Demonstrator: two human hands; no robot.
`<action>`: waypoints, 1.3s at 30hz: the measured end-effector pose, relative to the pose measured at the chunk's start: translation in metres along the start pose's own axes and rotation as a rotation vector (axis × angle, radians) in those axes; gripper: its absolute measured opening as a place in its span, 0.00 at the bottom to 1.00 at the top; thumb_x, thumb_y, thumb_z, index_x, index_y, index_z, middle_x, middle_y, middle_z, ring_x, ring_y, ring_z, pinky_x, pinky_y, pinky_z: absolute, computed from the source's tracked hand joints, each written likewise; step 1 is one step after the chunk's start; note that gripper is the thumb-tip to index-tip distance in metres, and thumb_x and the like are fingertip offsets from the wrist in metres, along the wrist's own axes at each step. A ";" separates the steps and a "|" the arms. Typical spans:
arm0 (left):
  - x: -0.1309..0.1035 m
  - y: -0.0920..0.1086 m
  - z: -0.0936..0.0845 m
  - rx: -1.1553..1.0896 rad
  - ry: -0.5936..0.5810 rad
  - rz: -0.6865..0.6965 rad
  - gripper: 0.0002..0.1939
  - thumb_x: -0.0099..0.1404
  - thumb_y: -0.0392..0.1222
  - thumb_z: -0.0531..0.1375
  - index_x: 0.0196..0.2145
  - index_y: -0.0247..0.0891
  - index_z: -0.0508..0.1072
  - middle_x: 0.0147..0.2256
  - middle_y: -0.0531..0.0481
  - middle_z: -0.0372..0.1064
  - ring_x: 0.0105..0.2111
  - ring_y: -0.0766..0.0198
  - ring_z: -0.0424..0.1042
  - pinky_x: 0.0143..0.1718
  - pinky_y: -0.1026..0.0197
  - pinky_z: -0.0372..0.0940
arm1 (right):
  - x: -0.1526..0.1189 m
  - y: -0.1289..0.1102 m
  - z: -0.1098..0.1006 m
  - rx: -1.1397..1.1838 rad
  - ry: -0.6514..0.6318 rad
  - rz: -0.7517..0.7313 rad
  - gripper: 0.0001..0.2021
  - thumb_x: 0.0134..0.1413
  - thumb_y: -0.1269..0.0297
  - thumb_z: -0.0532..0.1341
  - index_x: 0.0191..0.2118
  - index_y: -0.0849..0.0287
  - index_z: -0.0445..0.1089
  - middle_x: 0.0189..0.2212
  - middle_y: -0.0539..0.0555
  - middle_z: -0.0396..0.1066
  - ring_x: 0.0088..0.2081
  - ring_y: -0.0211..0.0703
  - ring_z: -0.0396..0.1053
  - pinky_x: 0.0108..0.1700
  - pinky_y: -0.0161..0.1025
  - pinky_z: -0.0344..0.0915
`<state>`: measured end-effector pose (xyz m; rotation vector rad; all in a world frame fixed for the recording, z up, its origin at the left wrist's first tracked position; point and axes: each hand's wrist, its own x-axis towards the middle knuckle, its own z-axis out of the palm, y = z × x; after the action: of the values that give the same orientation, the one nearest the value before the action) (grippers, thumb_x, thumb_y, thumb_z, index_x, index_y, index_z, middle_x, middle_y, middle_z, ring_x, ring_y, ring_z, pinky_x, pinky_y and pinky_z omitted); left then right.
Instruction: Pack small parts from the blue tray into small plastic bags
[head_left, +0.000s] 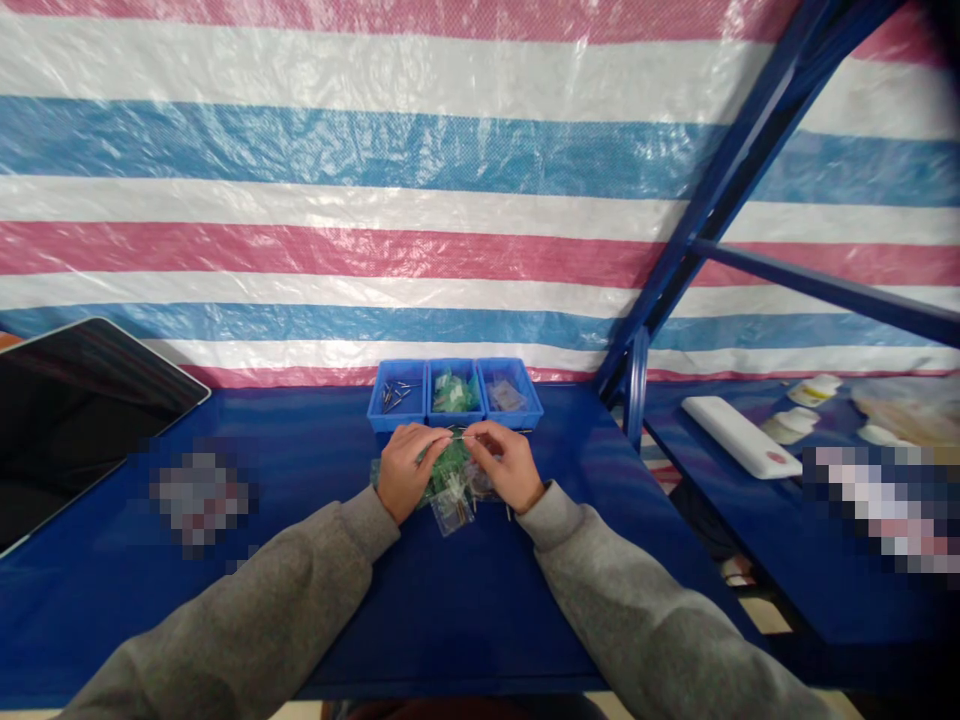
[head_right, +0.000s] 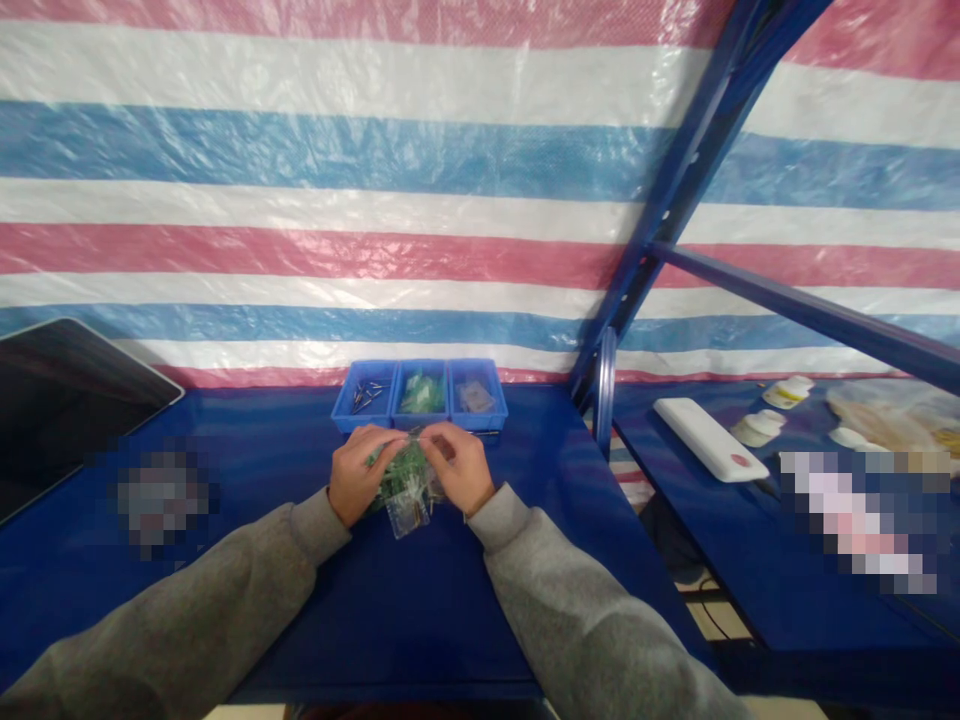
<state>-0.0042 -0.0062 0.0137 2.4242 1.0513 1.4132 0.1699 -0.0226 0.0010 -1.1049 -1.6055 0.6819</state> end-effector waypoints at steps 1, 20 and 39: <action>0.000 -0.001 0.001 -0.003 0.003 0.002 0.08 0.64 0.39 0.55 0.35 0.39 0.74 0.33 0.49 0.74 0.35 0.62 0.70 0.39 0.57 0.61 | 0.000 -0.001 0.000 -0.033 -0.005 -0.017 0.11 0.56 0.58 0.55 0.35 0.59 0.69 0.30 0.52 0.71 0.28 0.38 0.67 0.30 0.33 0.64; 0.001 -0.002 -0.002 -0.032 -0.042 -0.045 0.09 0.64 0.43 0.55 0.35 0.39 0.74 0.33 0.47 0.73 0.35 0.61 0.70 0.40 0.58 0.63 | 0.000 -0.005 -0.001 -0.196 0.037 -0.084 0.14 0.58 0.58 0.52 0.31 0.59 0.70 0.27 0.53 0.71 0.30 0.40 0.68 0.34 0.35 0.63; -0.008 -0.007 0.003 0.037 -0.011 -0.014 0.07 0.63 0.41 0.55 0.34 0.38 0.73 0.31 0.48 0.73 0.32 0.62 0.69 0.37 0.59 0.61 | -0.002 -0.003 0.002 -0.207 0.023 -0.145 0.11 0.59 0.62 0.53 0.35 0.59 0.70 0.31 0.53 0.72 0.31 0.39 0.68 0.38 0.35 0.63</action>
<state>-0.0077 -0.0053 0.0038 2.4423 1.0997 1.3866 0.1673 -0.0254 0.0016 -1.1271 -1.7467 0.4132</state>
